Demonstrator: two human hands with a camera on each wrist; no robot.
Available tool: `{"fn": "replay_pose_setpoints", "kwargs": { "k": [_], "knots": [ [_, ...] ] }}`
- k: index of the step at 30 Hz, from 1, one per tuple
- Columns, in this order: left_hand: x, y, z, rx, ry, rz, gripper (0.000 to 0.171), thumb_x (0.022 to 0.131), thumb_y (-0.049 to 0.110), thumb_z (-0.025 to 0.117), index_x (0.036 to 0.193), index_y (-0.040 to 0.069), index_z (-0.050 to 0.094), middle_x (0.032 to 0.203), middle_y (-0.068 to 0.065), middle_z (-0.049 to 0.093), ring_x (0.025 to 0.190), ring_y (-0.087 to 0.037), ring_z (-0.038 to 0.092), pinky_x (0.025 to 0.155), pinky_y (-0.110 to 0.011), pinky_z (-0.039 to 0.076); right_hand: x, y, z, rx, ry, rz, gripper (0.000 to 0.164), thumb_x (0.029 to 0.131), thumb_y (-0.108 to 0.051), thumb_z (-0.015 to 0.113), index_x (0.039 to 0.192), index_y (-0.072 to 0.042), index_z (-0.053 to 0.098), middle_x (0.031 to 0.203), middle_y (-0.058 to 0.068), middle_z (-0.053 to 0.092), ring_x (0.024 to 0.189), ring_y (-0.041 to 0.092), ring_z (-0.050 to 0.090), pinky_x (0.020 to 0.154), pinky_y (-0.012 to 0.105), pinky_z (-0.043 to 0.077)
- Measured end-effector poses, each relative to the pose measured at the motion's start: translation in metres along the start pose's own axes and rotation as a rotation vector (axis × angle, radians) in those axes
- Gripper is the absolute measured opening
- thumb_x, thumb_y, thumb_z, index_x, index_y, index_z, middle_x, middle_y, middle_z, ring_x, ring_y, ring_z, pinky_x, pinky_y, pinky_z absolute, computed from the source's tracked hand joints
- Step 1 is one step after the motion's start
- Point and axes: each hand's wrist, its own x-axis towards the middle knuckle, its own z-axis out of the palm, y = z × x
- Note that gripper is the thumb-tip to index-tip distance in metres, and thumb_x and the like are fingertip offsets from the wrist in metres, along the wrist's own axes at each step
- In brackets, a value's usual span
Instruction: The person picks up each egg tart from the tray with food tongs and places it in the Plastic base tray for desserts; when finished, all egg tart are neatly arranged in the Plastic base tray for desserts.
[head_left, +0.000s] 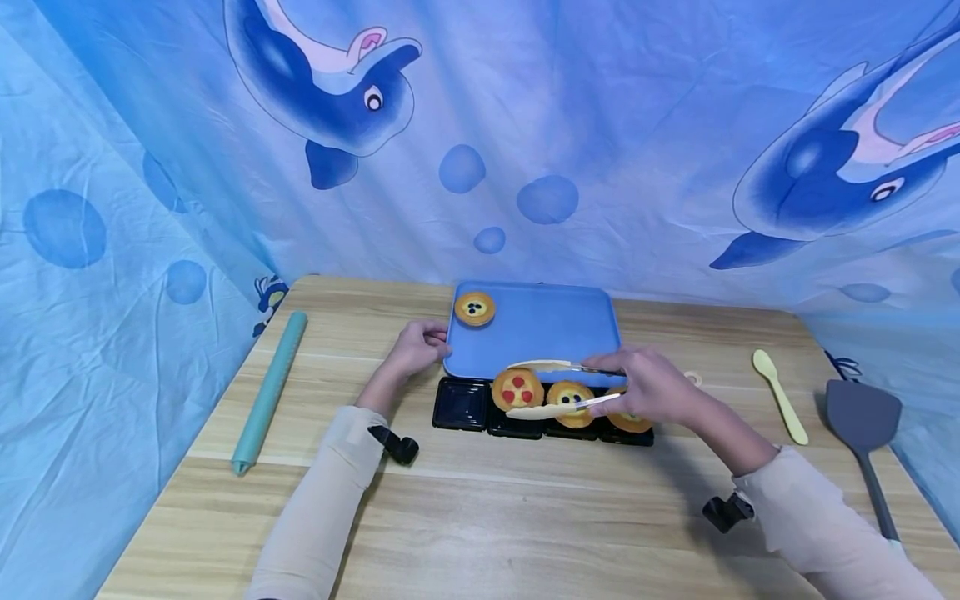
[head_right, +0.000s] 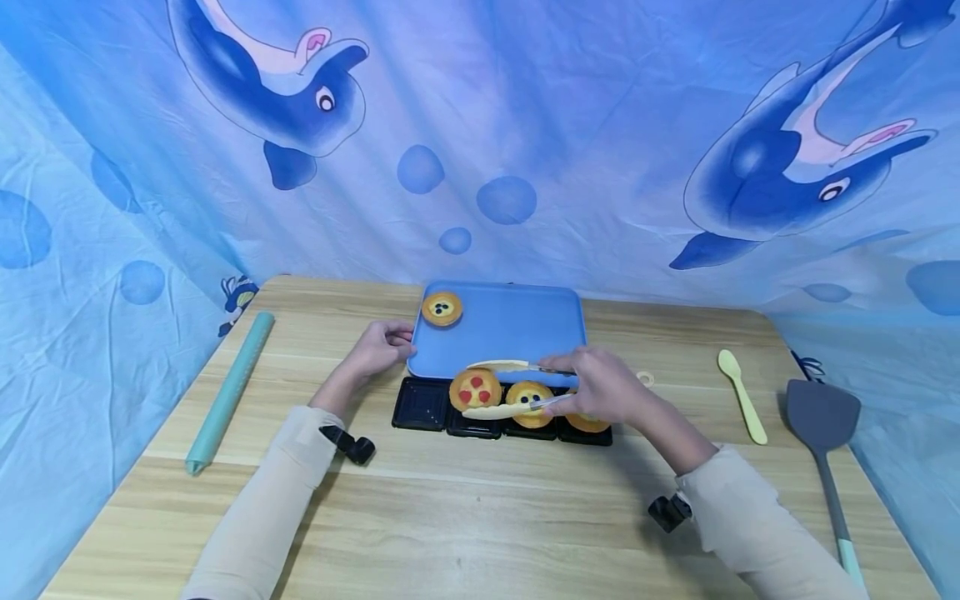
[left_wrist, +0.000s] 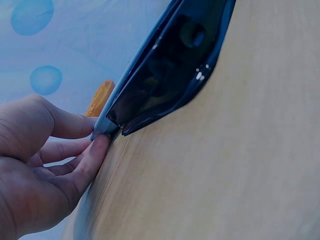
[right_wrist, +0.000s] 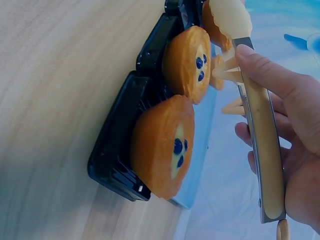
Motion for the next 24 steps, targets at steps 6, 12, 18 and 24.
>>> {"fn": "replay_pose_setpoints", "kwargs": {
  "k": [6, 12, 18, 24],
  "knots": [
    [-0.0001, -0.0008, 0.0002, -0.01, 0.0, -0.014, 0.045, 0.087, -0.003, 0.065, 0.13, -0.011, 0.056, 0.115, -0.022, 0.061, 0.102, -0.03, 0.06, 0.085, -0.032, 0.053, -0.0005, -0.0016, 0.0052, -0.014, -0.029, -0.011, 0.067, 0.075, -0.037, 0.087, 0.131, -0.007, 0.066, 0.129, 0.008, 0.065, 0.121, 0.034, 0.058, 0.096, 0.055, 0.048],
    [0.0025, -0.0007, 0.0003, -0.029, 0.0, -0.004, 0.044, 0.087, -0.004, 0.066, 0.129, -0.013, 0.056, 0.115, -0.024, 0.062, 0.102, -0.031, 0.061, 0.085, -0.031, 0.054, -0.0004, -0.0018, 0.0071, -0.021, -0.039, -0.001, 0.067, 0.075, -0.037, 0.087, 0.131, -0.007, 0.065, 0.13, 0.009, 0.064, 0.121, 0.035, 0.057, 0.1, 0.059, 0.044],
    [0.0035, -0.0013, 0.0007, -0.04, 0.0, -0.012, 0.044, 0.087, -0.005, 0.066, 0.129, -0.013, 0.056, 0.116, -0.025, 0.061, 0.103, -0.031, 0.06, 0.084, -0.03, 0.054, -0.0016, 0.0002, 0.0083, -0.042, -0.039, -0.001, 0.067, 0.075, -0.038, 0.087, 0.131, -0.008, 0.066, 0.129, 0.008, 0.065, 0.116, 0.034, 0.06, 0.09, 0.054, 0.052],
    [0.0029, -0.0015, 0.0007, -0.036, 0.004, -0.01, 0.044, 0.087, -0.005, 0.066, 0.129, -0.013, 0.056, 0.115, -0.025, 0.061, 0.102, -0.031, 0.06, 0.083, -0.029, 0.054, -0.0024, -0.0001, 0.0096, -0.038, -0.031, 0.015, 0.072, 0.072, -0.041, 0.089, 0.132, -0.009, 0.065, 0.127, 0.008, 0.066, 0.112, 0.031, 0.061, 0.083, 0.048, 0.054]
  ]
}}
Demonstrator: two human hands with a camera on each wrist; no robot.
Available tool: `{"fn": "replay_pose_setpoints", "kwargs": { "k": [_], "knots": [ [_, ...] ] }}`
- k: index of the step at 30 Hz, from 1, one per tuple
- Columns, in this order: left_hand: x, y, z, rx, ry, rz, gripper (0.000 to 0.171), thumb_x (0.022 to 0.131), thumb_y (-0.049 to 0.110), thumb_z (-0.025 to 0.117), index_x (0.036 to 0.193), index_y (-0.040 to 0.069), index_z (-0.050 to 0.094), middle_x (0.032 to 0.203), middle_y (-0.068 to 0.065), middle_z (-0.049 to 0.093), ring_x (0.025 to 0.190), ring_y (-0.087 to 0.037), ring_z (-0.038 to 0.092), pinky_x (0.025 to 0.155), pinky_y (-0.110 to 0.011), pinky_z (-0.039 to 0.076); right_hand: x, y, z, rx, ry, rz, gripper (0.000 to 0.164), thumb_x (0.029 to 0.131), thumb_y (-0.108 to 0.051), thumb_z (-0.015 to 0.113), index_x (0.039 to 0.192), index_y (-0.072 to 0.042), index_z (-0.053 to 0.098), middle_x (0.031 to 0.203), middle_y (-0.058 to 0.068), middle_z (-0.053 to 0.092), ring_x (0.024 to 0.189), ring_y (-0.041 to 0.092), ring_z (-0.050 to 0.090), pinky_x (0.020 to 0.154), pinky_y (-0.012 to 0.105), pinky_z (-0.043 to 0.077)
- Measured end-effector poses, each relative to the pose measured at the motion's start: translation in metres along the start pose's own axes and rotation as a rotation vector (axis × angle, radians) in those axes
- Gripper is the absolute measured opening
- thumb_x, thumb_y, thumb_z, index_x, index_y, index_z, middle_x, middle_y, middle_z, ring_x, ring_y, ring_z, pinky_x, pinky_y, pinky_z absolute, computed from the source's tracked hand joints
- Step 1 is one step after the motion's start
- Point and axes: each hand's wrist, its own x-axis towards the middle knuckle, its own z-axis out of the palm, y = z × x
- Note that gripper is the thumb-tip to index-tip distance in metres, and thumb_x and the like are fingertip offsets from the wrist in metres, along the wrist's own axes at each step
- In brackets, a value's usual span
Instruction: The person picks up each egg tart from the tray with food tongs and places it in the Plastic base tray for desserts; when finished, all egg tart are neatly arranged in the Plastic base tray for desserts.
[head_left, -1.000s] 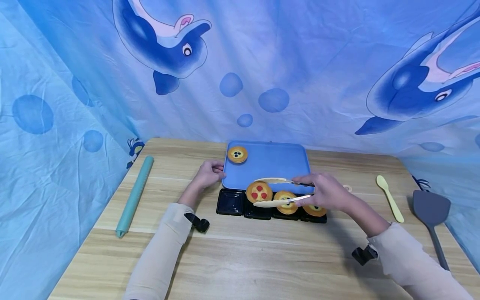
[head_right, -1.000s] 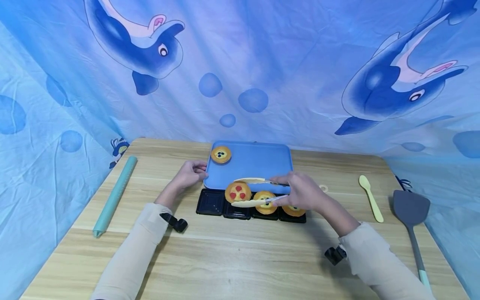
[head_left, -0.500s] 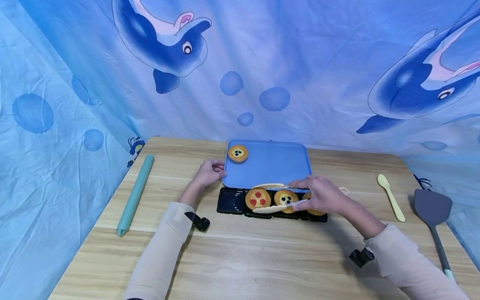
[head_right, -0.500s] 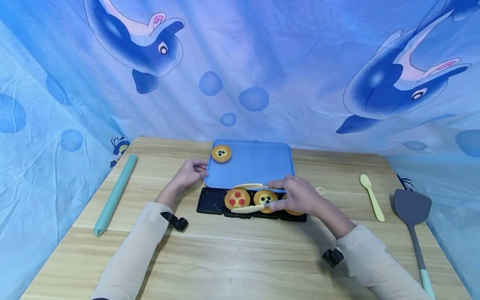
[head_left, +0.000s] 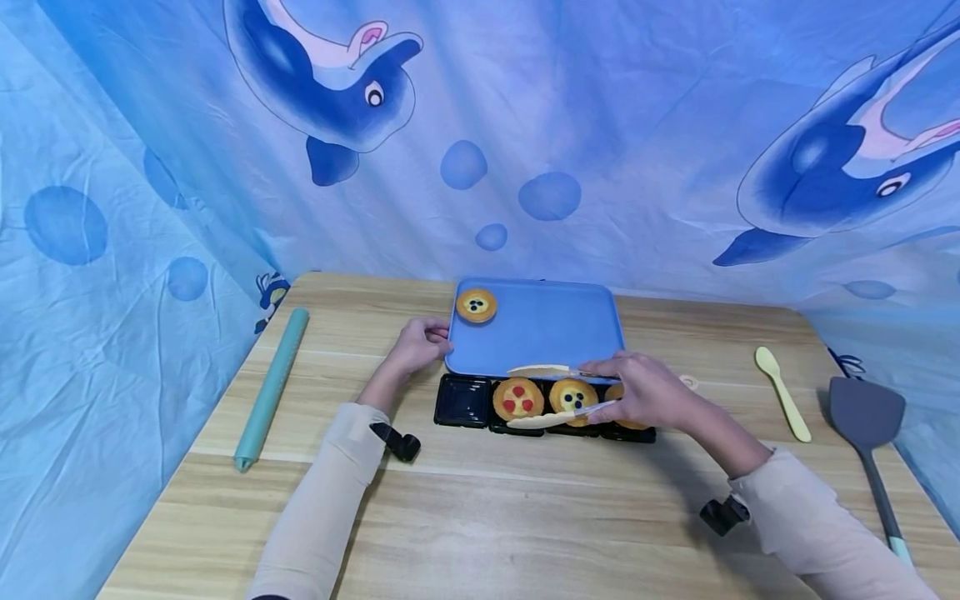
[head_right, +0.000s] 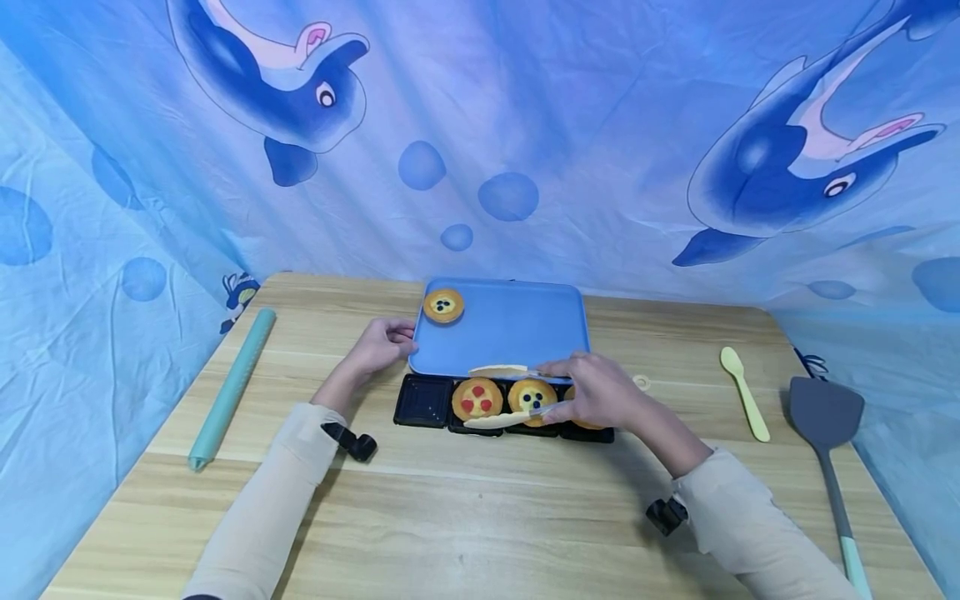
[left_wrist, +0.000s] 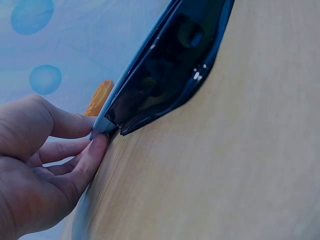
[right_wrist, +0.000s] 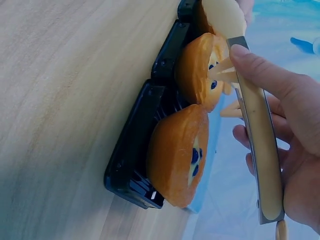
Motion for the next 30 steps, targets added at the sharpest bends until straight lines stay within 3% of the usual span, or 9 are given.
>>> {"fn": "replay_pose_setpoints", "kwargs": {
  "k": [5, 10, 17, 18, 21, 25, 26, 28, 30],
  "knots": [
    [-0.002, 0.001, 0.0, -0.001, 0.002, -0.001, 0.043, 0.086, -0.005, 0.066, 0.128, -0.013, 0.057, 0.114, -0.025, 0.062, 0.101, -0.031, 0.06, 0.083, -0.029, 0.054, 0.0, -0.001, -0.003, 0.051, 0.011, 0.03, 0.087, 0.065, -0.046, 0.091, 0.137, -0.008, 0.06, 0.134, 0.01, 0.061, 0.123, 0.035, 0.055, 0.096, 0.055, 0.048],
    [-0.001, 0.0, 0.0, -0.003, 0.003, 0.004, 0.044, 0.086, -0.005, 0.066, 0.128, -0.013, 0.057, 0.114, -0.025, 0.062, 0.101, -0.031, 0.06, 0.083, -0.029, 0.054, -0.001, -0.003, -0.007, 0.094, 0.001, 0.051, 0.091, 0.067, -0.05, 0.089, 0.139, -0.006, 0.057, 0.138, 0.013, 0.057, 0.128, 0.037, 0.05, 0.104, 0.059, 0.04],
    [-0.002, 0.001, 0.0, 0.009, 0.005, -0.001, 0.045, 0.086, -0.004, 0.065, 0.13, -0.012, 0.056, 0.114, -0.023, 0.062, 0.1, -0.029, 0.06, 0.082, -0.03, 0.054, -0.001, -0.003, -0.013, 0.09, -0.005, 0.081, 0.093, 0.069, -0.051, 0.088, 0.142, -0.005, 0.053, 0.14, 0.016, 0.055, 0.129, 0.037, 0.05, 0.096, 0.056, 0.048],
    [-0.002, 0.001, 0.0, 0.011, 0.003, 0.001, 0.045, 0.087, -0.004, 0.065, 0.13, -0.012, 0.056, 0.114, -0.023, 0.062, 0.1, -0.029, 0.06, 0.082, -0.03, 0.054, -0.001, -0.002, -0.015, 0.086, -0.003, 0.085, 0.093, 0.069, -0.05, 0.088, 0.142, -0.005, 0.053, 0.14, 0.016, 0.055, 0.128, 0.037, 0.051, 0.093, 0.053, 0.05],
    [-0.002, 0.001, 0.0, 0.007, 0.001, -0.004, 0.045, 0.087, -0.004, 0.065, 0.13, -0.011, 0.056, 0.114, -0.022, 0.061, 0.1, -0.029, 0.06, 0.082, -0.03, 0.054, 0.001, -0.002, -0.02, 0.09, -0.001, 0.1, 0.093, 0.069, -0.047, 0.089, 0.143, -0.006, 0.052, 0.14, 0.017, 0.055, 0.093, 0.033, 0.065, 0.077, 0.044, 0.052],
    [-0.002, 0.0, -0.001, 0.007, 0.007, -0.009, 0.045, 0.087, -0.004, 0.066, 0.13, -0.011, 0.056, 0.115, -0.022, 0.061, 0.101, -0.029, 0.06, 0.082, -0.03, 0.054, 0.009, 0.0, -0.028, 0.091, 0.006, 0.097, 0.094, 0.069, -0.044, 0.09, 0.145, -0.005, 0.05, 0.14, 0.018, 0.054, 0.094, 0.034, 0.065, 0.076, 0.043, 0.052],
    [-0.002, 0.0, -0.001, 0.01, 0.008, -0.01, 0.044, 0.087, -0.003, 0.066, 0.129, -0.011, 0.057, 0.115, -0.022, 0.062, 0.101, -0.029, 0.06, 0.083, -0.031, 0.054, 0.011, 0.0, -0.03, 0.086, 0.011, 0.096, 0.094, 0.069, -0.044, 0.09, 0.145, -0.004, 0.05, 0.14, 0.018, 0.055, 0.107, 0.035, 0.062, 0.081, 0.045, 0.052],
    [-0.001, -0.001, -0.001, 0.015, 0.008, -0.011, 0.044, 0.087, -0.003, 0.066, 0.129, -0.01, 0.057, 0.115, -0.022, 0.062, 0.102, -0.03, 0.06, 0.085, -0.032, 0.054, 0.016, 0.002, -0.033, 0.073, 0.025, 0.084, 0.095, 0.069, -0.045, 0.09, 0.144, -0.003, 0.05, 0.138, 0.018, 0.056, 0.108, 0.034, 0.062, 0.082, 0.046, 0.052],
    [-0.001, -0.001, 0.0, 0.015, 0.006, -0.015, 0.044, 0.087, -0.002, 0.066, 0.129, -0.01, 0.057, 0.115, -0.021, 0.062, 0.102, -0.03, 0.06, 0.086, -0.033, 0.053, 0.021, 0.004, -0.035, 0.066, 0.035, 0.075, 0.096, 0.069, -0.048, 0.089, 0.144, -0.002, 0.05, 0.136, 0.018, 0.058, 0.091, 0.029, 0.063, 0.079, 0.043, 0.05]
  ]
}}
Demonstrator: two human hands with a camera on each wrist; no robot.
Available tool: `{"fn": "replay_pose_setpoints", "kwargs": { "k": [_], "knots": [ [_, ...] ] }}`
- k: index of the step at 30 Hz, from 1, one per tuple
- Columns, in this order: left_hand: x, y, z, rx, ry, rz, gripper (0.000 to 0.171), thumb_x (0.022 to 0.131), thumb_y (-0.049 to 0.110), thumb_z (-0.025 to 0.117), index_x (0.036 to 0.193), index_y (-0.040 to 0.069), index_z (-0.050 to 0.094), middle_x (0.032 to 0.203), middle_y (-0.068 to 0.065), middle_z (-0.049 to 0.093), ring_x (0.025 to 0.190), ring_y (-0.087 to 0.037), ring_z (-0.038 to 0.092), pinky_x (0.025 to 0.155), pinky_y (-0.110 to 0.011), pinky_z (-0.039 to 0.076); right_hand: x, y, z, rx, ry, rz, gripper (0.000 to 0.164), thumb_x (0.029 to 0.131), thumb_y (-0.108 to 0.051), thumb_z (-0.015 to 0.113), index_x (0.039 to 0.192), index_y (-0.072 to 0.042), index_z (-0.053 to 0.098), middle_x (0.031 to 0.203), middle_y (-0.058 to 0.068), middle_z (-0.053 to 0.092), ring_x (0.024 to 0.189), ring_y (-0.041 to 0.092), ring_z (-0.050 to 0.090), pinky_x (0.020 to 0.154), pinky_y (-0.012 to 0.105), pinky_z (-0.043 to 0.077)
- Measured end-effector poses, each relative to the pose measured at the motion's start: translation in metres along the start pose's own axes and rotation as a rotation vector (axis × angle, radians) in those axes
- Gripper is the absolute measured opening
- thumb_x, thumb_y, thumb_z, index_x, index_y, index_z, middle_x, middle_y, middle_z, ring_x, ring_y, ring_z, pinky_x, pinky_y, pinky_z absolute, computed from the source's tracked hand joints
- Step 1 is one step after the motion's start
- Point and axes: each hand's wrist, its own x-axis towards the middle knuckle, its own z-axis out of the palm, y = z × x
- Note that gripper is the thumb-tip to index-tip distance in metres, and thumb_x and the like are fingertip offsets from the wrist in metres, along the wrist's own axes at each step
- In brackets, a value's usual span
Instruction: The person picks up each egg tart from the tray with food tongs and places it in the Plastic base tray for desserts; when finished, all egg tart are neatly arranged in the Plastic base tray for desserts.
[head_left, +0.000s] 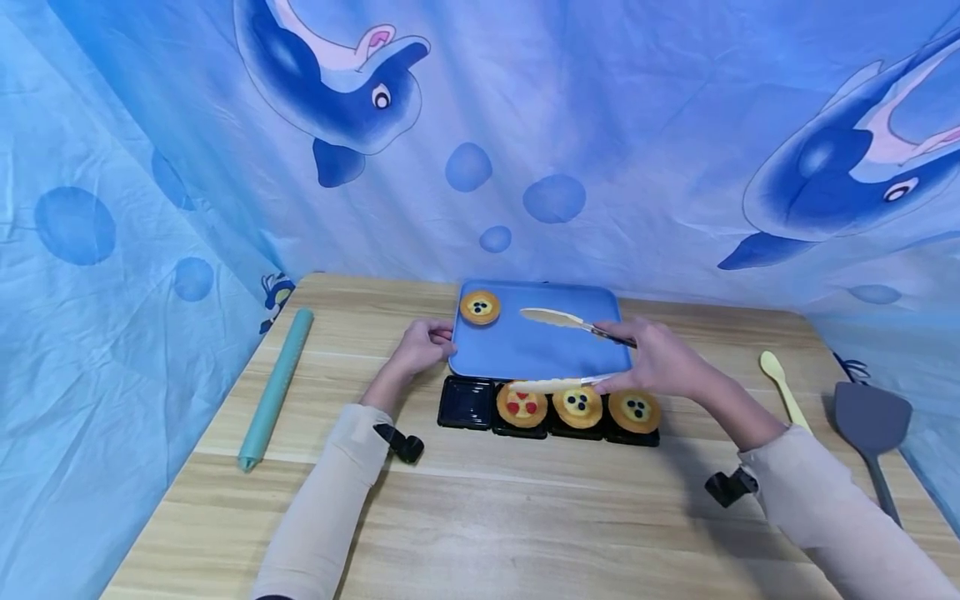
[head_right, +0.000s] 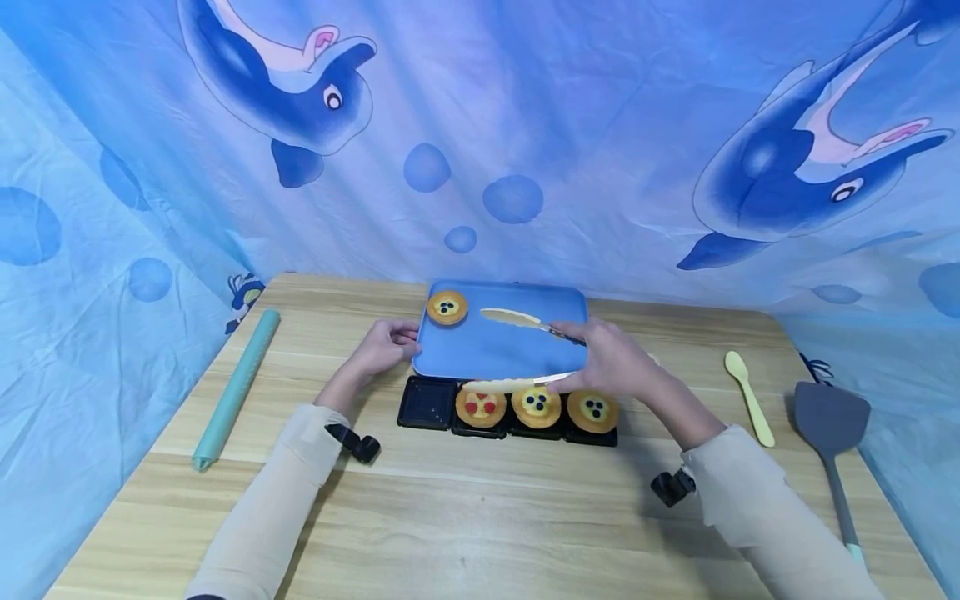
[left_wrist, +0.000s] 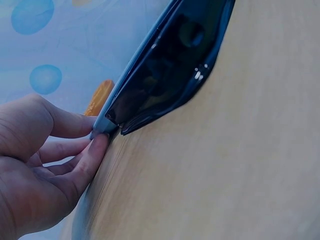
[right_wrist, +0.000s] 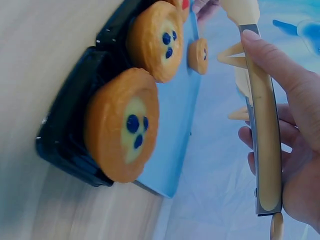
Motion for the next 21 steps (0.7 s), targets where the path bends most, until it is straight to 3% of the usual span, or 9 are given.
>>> {"fn": "replay_pose_setpoints", "kwargs": {
  "k": [7, 8, 10, 12, 14, 16, 21],
  "knots": [
    [0.0, 0.001, -0.001, -0.009, 0.002, 0.008, 0.043, 0.087, -0.003, 0.067, 0.127, -0.011, 0.057, 0.114, -0.022, 0.062, 0.101, -0.031, 0.061, 0.085, -0.034, 0.054, 0.029, 0.006, 0.004, -0.018, 0.005, 0.007, 0.099, 0.067, -0.06, 0.085, 0.143, -0.004, 0.053, 0.135, 0.019, 0.059, 0.056, 0.016, 0.047, 0.065, 0.038, 0.045],
    [0.0, 0.0, -0.001, -0.009, 0.004, 0.011, 0.043, 0.086, -0.003, 0.067, 0.127, -0.011, 0.057, 0.114, -0.022, 0.062, 0.101, -0.031, 0.061, 0.085, -0.033, 0.054, 0.034, 0.006, 0.005, -0.014, -0.002, 0.016, 0.1, 0.067, -0.06, 0.084, 0.143, -0.004, 0.052, 0.128, 0.02, 0.063, 0.049, 0.015, 0.038, 0.062, 0.037, 0.045],
    [0.0, 0.0, -0.001, -0.011, 0.007, 0.016, 0.043, 0.086, -0.003, 0.067, 0.127, -0.012, 0.057, 0.113, -0.022, 0.062, 0.1, -0.031, 0.061, 0.085, -0.033, 0.054, 0.045, 0.006, 0.008, -0.013, -0.014, 0.031, 0.102, 0.066, -0.063, 0.083, 0.143, -0.004, 0.051, 0.097, 0.017, 0.071, 0.042, 0.013, 0.025, 0.054, 0.034, 0.042],
    [0.0, -0.001, -0.002, -0.012, 0.01, 0.021, 0.043, 0.086, -0.003, 0.067, 0.127, -0.011, 0.058, 0.113, -0.022, 0.062, 0.1, -0.03, 0.061, 0.084, -0.032, 0.054, 0.057, 0.006, 0.012, -0.024, -0.018, 0.039, 0.103, 0.066, -0.065, 0.081, 0.144, -0.004, 0.051, 0.062, 0.007, 0.06, 0.039, 0.01, 0.018, 0.046, 0.03, 0.035],
    [0.0, -0.001, -0.002, -0.019, 0.011, 0.018, 0.043, 0.085, -0.003, 0.067, 0.127, -0.011, 0.058, 0.112, -0.022, 0.063, 0.099, -0.03, 0.061, 0.083, -0.031, 0.054, 0.069, 0.007, 0.017, -0.034, -0.021, 0.048, 0.103, 0.067, -0.065, 0.081, 0.144, -0.004, 0.05, 0.044, -0.002, 0.036, 0.038, 0.009, 0.015, 0.042, 0.028, 0.029],
    [0.001, -0.002, -0.002, -0.022, 0.008, 0.022, 0.043, 0.085, -0.004, 0.067, 0.126, -0.012, 0.058, 0.112, -0.022, 0.063, 0.099, -0.03, 0.062, 0.082, -0.03, 0.054, 0.08, 0.008, 0.022, -0.038, -0.019, 0.052, 0.1, 0.069, -0.061, 0.083, 0.144, -0.003, 0.05, 0.041, -0.006, 0.028, 0.039, 0.01, 0.014, 0.041, 0.026, 0.025],
    [0.001, -0.001, 0.0, -0.017, 0.0, 0.021, 0.044, 0.085, -0.004, 0.066, 0.127, -0.011, 0.057, 0.113, -0.022, 0.063, 0.099, -0.029, 0.062, 0.082, -0.03, 0.054, 0.1, 0.012, 0.038, -0.028, -0.022, 0.098, 0.094, 0.073, -0.05, 0.086, 0.146, -0.005, 0.048, 0.042, -0.004, 0.031, 0.04, 0.011, 0.015, 0.04, 0.026, 0.024]
  ]
}}
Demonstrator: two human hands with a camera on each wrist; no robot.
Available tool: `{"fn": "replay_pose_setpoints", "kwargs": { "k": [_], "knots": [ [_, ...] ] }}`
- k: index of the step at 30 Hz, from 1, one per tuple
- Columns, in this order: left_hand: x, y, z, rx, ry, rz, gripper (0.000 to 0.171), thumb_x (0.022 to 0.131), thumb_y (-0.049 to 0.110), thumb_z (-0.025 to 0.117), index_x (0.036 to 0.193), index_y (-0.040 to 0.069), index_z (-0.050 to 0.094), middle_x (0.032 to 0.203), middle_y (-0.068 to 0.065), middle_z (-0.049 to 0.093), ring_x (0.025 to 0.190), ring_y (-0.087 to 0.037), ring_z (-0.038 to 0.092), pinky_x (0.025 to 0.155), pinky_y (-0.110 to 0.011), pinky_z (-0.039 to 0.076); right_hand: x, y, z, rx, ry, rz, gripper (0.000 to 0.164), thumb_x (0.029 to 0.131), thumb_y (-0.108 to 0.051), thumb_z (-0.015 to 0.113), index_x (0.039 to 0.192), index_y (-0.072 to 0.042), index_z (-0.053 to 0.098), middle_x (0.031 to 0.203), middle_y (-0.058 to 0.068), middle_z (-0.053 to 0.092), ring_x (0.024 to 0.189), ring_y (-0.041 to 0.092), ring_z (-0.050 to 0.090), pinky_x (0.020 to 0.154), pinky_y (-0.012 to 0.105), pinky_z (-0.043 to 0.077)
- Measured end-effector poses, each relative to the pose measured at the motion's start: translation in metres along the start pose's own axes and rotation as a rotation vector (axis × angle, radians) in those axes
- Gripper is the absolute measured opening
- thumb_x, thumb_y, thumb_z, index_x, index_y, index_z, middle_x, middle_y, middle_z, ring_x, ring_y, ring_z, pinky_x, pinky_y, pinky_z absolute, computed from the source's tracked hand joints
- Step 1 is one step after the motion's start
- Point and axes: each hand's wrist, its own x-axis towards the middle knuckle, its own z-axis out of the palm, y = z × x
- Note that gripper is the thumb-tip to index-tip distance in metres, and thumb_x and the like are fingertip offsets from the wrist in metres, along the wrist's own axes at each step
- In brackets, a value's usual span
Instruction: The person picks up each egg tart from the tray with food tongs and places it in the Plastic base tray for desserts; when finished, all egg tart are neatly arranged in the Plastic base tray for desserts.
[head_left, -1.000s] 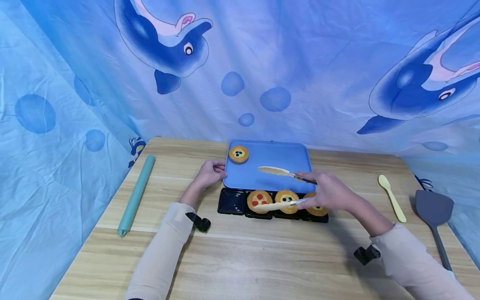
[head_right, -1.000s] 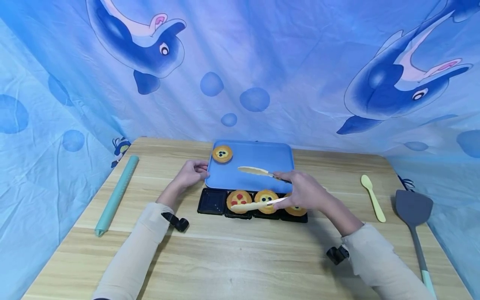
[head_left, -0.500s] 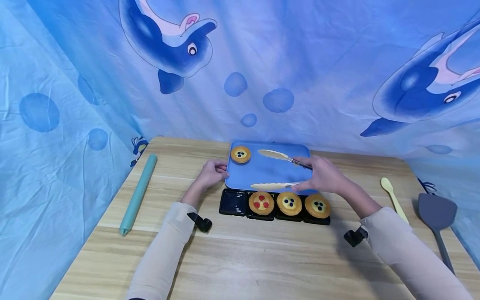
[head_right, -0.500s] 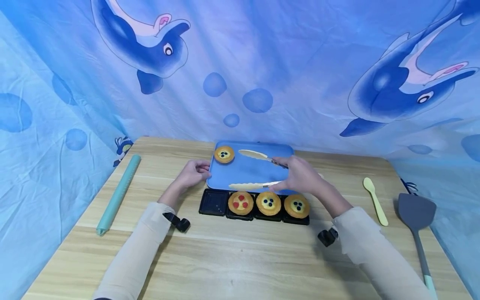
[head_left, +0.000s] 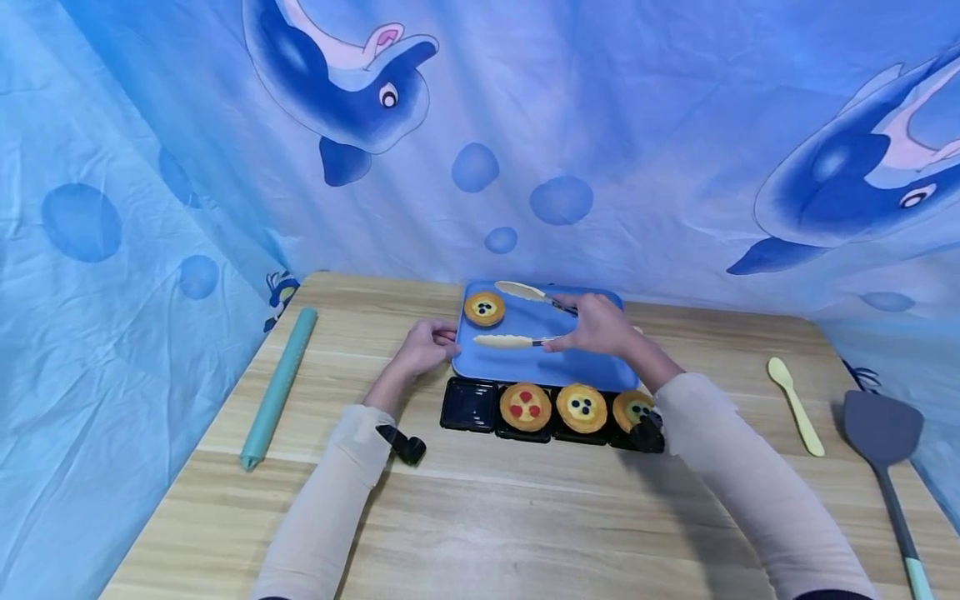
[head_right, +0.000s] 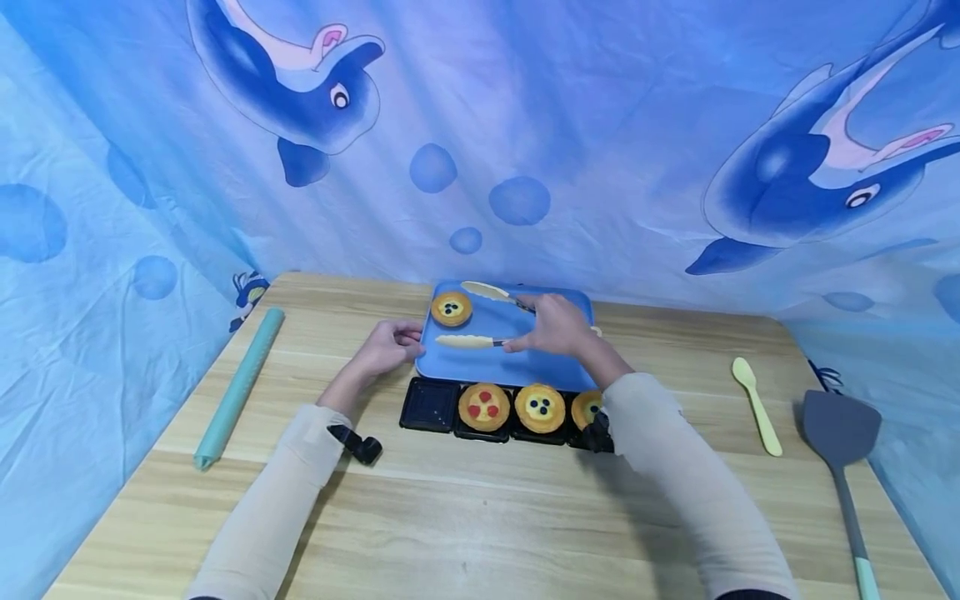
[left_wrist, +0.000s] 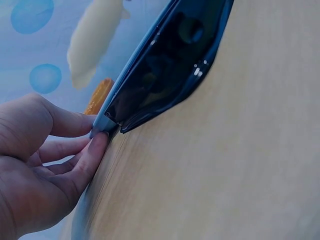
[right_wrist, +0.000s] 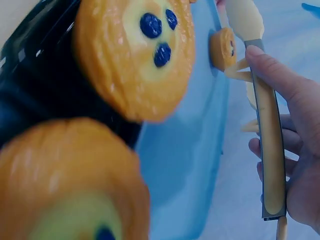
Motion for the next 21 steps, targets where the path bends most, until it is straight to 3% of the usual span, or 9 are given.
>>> {"fn": "replay_pose_setpoints", "kwargs": {
  "k": [9, 16, 18, 21],
  "knots": [
    [0.0, 0.002, 0.002, 0.012, 0.003, -0.006, 0.043, 0.086, -0.004, 0.067, 0.128, -0.011, 0.057, 0.113, -0.021, 0.062, 0.102, -0.031, 0.061, 0.087, -0.033, 0.053, 0.019, -0.001, 0.014, -0.024, -0.006, 0.056, 0.093, 0.075, -0.051, 0.083, 0.147, -0.006, 0.047, 0.044, -0.003, 0.032, 0.041, 0.011, 0.015, 0.041, 0.027, 0.021],
    [0.001, 0.002, 0.003, 0.007, -0.004, -0.003, 0.043, 0.086, -0.005, 0.067, 0.128, -0.011, 0.057, 0.113, -0.022, 0.062, 0.102, -0.03, 0.06, 0.088, -0.032, 0.052, 0.025, -0.001, 0.018, -0.029, 0.012, 0.078, 0.086, 0.076, -0.049, 0.083, 0.145, -0.007, 0.051, 0.053, 0.008, 0.049, 0.041, 0.011, 0.018, 0.042, 0.027, 0.021],
    [0.001, 0.001, 0.002, 0.007, -0.002, -0.007, 0.043, 0.086, -0.005, 0.067, 0.128, -0.011, 0.057, 0.113, -0.022, 0.062, 0.102, -0.03, 0.06, 0.088, -0.033, 0.053, 0.027, -0.001, 0.02, -0.026, 0.025, 0.077, 0.083, 0.077, -0.048, 0.083, 0.143, -0.008, 0.053, 0.066, 0.012, 0.06, 0.041, 0.011, 0.019, 0.041, 0.026, 0.021],
    [0.0, 0.001, 0.001, 0.009, 0.001, -0.013, 0.043, 0.086, -0.004, 0.067, 0.128, -0.011, 0.057, 0.114, -0.022, 0.062, 0.103, -0.031, 0.06, 0.088, -0.033, 0.053, 0.029, -0.002, 0.023, -0.016, 0.039, 0.08, 0.076, 0.078, -0.047, 0.083, 0.14, -0.011, 0.057, 0.104, 0.016, 0.071, 0.039, 0.011, 0.02, 0.04, 0.026, 0.021]
  ]
}}
